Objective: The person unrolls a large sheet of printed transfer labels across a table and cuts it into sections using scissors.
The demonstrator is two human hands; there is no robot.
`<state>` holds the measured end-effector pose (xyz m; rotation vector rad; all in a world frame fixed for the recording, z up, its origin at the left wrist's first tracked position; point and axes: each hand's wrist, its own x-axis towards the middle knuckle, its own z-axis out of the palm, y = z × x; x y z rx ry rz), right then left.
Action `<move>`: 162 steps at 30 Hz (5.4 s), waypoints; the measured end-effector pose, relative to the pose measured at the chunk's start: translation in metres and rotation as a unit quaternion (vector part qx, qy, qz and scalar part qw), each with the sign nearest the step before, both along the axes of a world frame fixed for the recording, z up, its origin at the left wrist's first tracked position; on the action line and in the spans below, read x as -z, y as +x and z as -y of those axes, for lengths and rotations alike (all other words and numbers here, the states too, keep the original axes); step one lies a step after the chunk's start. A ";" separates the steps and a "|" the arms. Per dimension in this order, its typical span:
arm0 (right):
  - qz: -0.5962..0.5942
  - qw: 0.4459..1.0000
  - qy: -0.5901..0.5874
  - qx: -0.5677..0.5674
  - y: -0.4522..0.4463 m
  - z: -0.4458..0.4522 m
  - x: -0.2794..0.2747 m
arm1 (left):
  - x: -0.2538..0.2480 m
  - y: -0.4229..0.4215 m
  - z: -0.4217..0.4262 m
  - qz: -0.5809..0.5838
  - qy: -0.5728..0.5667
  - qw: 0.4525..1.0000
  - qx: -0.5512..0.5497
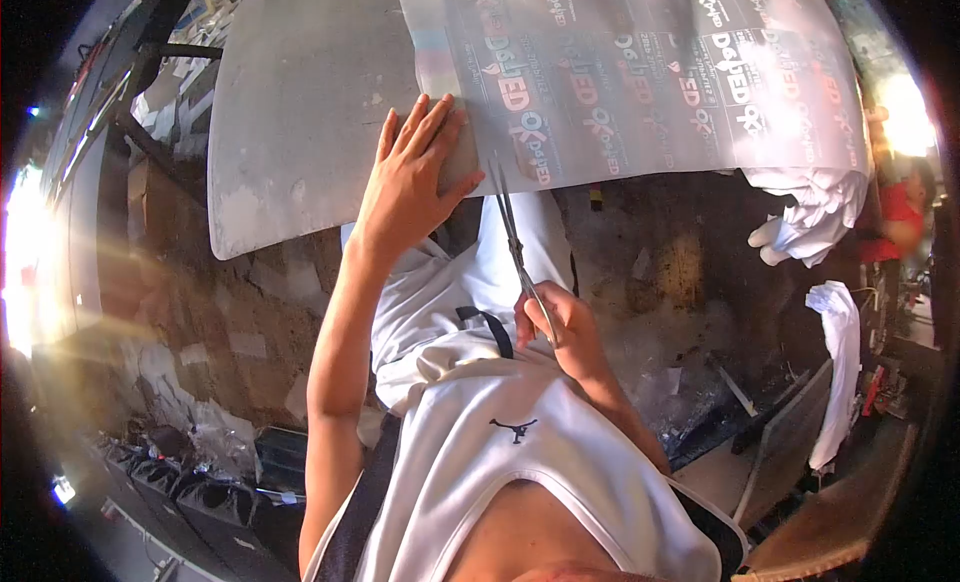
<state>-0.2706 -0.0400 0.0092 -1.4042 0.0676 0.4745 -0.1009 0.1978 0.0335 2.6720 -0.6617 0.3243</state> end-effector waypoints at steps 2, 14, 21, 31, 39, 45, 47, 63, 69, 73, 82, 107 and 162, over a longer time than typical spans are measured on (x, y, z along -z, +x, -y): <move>0.001 1.000 -0.003 -0.003 0.004 -0.002 0.000 | 0.000 0.000 -0.001 0.000 -0.003 1.000 0.001; -0.064 0.997 0.011 0.046 0.008 -0.018 -0.017 | 0.001 0.002 -0.004 -0.007 0.011 1.000 0.008; -0.090 0.995 0.010 0.035 0.015 -0.014 -0.033 | -0.001 0.003 -0.005 -0.023 -0.011 0.999 0.019; -0.065 0.998 -0.012 0.021 0.038 -0.014 -0.040 | 0.001 0.004 -0.003 -0.025 -0.019 0.999 0.013; -0.062 0.998 -0.016 0.021 0.065 -0.018 -0.051 | -0.001 0.003 -0.002 -0.035 -0.027 0.999 0.007; -0.062 0.998 0.003 0.022 0.089 -0.024 -0.056 | -0.003 0.003 -0.002 -0.035 -0.051 0.998 0.014; -0.063 0.998 -0.008 0.023 0.096 -0.026 -0.057 | -0.005 0.003 -0.002 -0.035 -0.044 0.998 0.011; -0.057 0.998 -0.004 0.021 0.173 -0.038 -0.066 | -0.015 0.006 -0.002 -0.098 -0.063 0.993 0.006; -0.049 0.998 0.000 0.027 0.207 -0.044 -0.066 | -0.019 0.008 -0.003 -0.123 -0.064 0.990 0.005; -0.036 0.999 -0.002 0.026 0.230 -0.049 -0.070 | -0.020 0.008 -0.002 -0.134 -0.065 0.989 0.002; 0.004 0.999 -0.026 0.023 0.292 -0.058 -0.082 | -0.024 0.008 -0.002 -0.138 -0.064 0.988 0.007; 0.270 0.963 -0.015 -0.018 0.346 -0.050 -0.207 | -0.053 -0.090 -0.077 -0.068 -0.039 0.975 -0.209; -0.010 0.999 0.042 0.008 -0.023 0.066 0.003 | 0.003 -0.055 0.067 -0.301 -0.539 0.773 -0.146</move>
